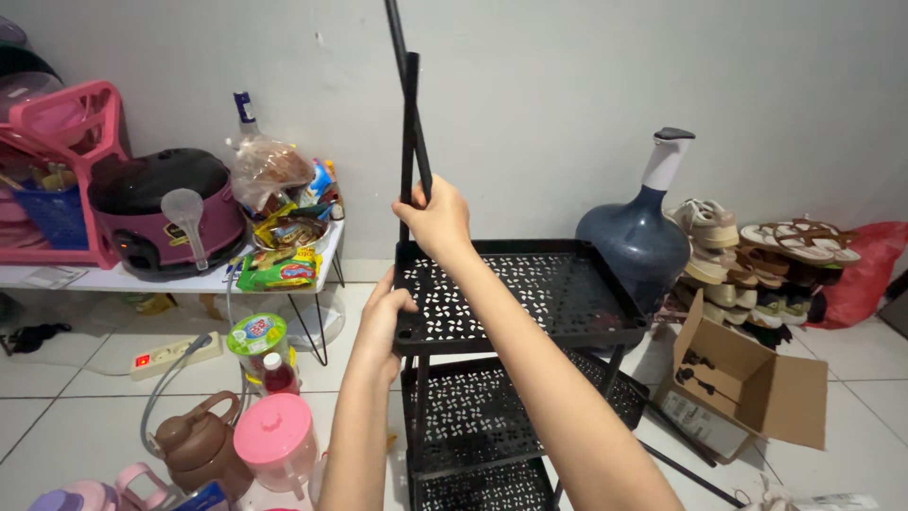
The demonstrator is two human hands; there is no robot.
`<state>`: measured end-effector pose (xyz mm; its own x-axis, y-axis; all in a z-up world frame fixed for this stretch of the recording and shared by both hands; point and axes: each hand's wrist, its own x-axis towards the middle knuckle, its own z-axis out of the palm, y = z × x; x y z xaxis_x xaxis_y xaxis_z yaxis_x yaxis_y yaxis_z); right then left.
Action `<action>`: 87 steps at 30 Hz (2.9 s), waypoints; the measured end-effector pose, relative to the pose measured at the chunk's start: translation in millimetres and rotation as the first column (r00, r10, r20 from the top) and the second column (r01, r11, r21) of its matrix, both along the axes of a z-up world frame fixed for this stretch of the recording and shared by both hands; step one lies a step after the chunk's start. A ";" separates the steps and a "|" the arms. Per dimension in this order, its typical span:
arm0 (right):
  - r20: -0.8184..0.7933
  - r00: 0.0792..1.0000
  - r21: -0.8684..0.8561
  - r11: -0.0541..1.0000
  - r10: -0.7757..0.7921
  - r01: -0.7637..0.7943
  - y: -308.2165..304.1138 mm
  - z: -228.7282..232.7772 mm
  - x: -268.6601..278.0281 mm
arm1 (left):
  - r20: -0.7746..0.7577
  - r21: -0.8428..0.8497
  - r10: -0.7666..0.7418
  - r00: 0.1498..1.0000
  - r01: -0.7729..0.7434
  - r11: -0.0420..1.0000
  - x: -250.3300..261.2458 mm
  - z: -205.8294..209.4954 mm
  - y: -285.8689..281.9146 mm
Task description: The person assembles a black perforated metal shelf by inserting vertical poles into the corner holes of the shelf panels. They repeatedly insert and remove poles to adjust fit, handling multiple panels and poles on the floor.
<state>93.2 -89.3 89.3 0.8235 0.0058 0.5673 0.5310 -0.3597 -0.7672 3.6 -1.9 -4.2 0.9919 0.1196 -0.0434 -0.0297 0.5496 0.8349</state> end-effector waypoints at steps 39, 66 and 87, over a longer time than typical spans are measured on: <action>-0.113 0.924 -0.466 0.841 -0.365 0.276 -493.9 -53.0 -30.6 | -0.162 0.002 -0.291 0.943 0.295 0.955 -89.3 -29.7 -427.5; -0.560 0.698 -0.669 0.740 -0.446 -0.065 -427.3 -434.3 -10.9 | -0.532 -0.156 0.228 0.815 -0.358 0.920 17.7 -406.1 -484.0; -0.537 0.730 -0.791 0.552 -0.422 -0.263 -423.5 -429.0 -2.3 | -0.317 0.620 -0.593 0.740 0.635 0.461 -57.1 -265.1 -335.0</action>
<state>90.9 -512.9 -339.7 0.9575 0.0633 -0.2815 -0.0016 -0.9744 -0.2246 -53.5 -336.9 -269.3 0.8194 -0.5048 -0.2715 0.1422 -0.2798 0.9495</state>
